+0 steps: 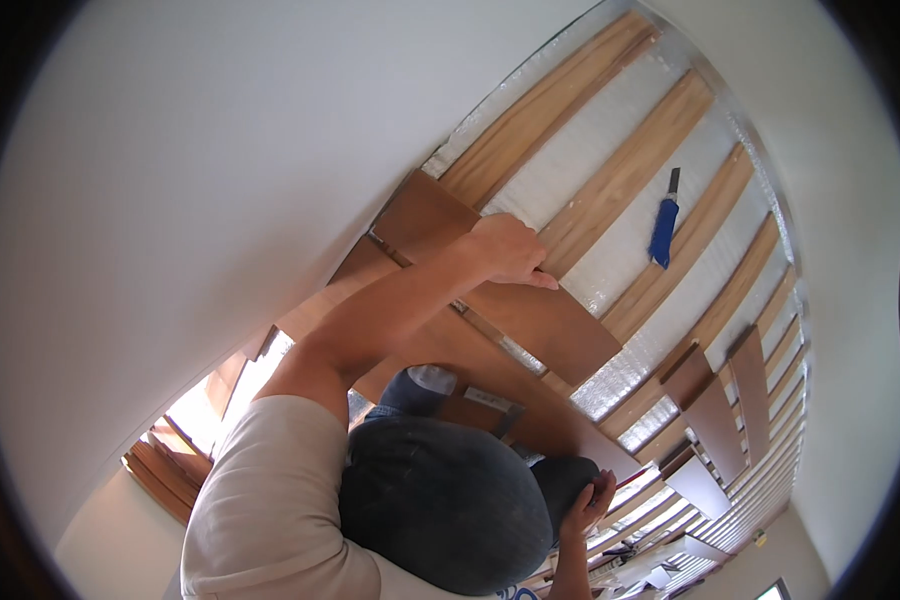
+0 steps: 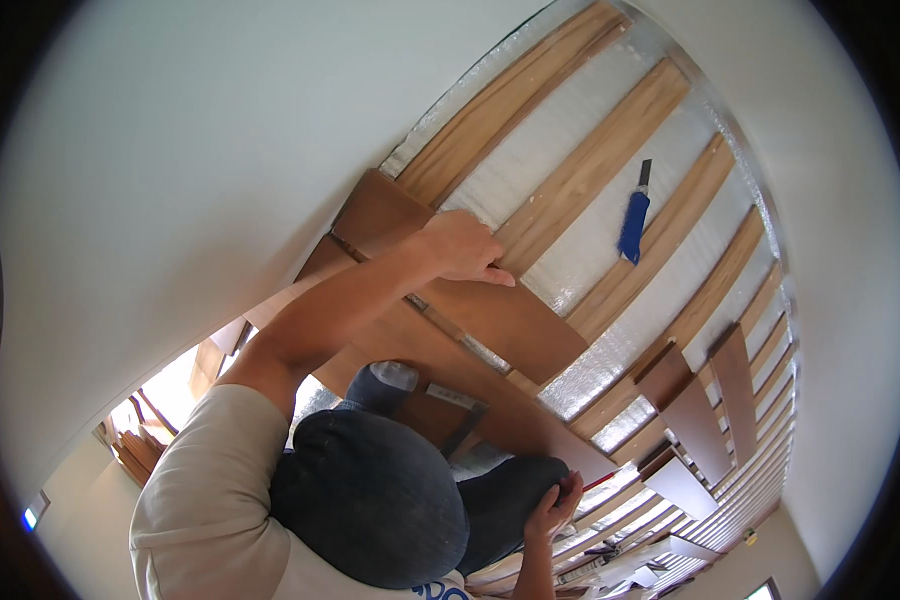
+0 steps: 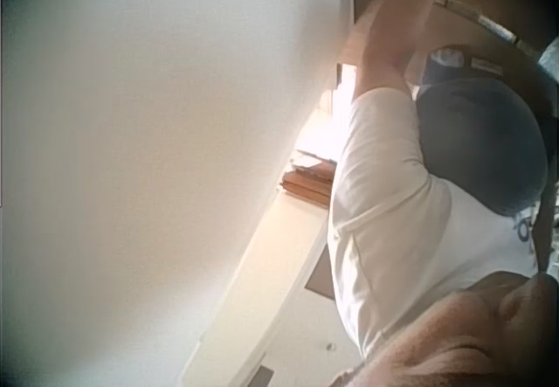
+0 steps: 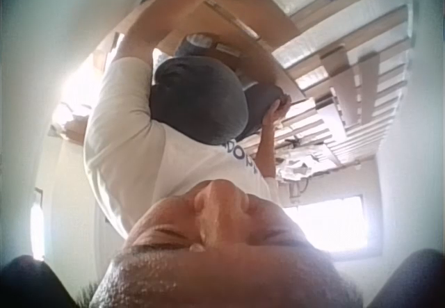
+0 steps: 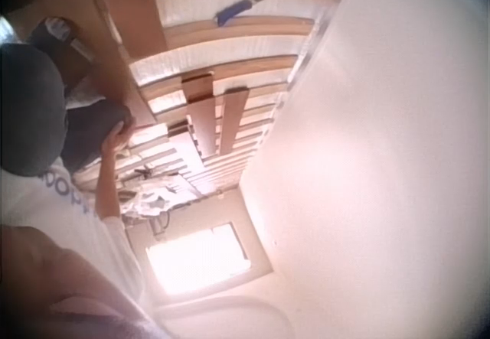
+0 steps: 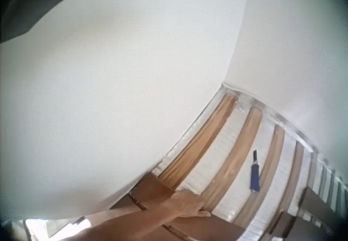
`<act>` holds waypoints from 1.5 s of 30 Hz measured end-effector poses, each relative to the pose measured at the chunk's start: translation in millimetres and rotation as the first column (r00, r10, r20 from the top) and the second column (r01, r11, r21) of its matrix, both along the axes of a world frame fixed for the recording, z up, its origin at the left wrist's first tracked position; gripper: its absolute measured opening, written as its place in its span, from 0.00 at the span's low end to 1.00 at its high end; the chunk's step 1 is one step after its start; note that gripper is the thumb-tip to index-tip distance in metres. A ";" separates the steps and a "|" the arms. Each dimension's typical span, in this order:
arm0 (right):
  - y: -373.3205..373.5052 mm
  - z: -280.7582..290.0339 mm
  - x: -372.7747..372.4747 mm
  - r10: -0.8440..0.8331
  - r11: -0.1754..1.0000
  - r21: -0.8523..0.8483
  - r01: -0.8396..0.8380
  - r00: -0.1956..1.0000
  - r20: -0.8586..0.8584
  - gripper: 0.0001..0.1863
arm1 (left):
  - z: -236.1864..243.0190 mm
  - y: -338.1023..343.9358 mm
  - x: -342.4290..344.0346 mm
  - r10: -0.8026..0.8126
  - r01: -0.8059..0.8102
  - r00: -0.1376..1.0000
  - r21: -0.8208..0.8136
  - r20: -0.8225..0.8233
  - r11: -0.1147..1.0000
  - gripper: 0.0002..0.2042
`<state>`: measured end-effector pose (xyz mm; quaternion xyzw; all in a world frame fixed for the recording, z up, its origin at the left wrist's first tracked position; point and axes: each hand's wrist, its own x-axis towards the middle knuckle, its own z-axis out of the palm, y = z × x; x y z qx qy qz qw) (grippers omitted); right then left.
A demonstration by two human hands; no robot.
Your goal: The person installs wooden floorboards by aligning them on a subfloor, securing them using a nail gun, and marking measurements with a pencil and L-square tool.
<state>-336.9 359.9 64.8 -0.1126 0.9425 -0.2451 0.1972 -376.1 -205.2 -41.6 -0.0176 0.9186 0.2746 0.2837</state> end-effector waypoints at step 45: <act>9.6 -3.7 -2.1 0.015 1.000 0.000 -0.015 0.993 0.119 0.31 | -36.9 54.6 122.1 0.228 -0.321 0.822 -0.094 -0.521 0.942 0.36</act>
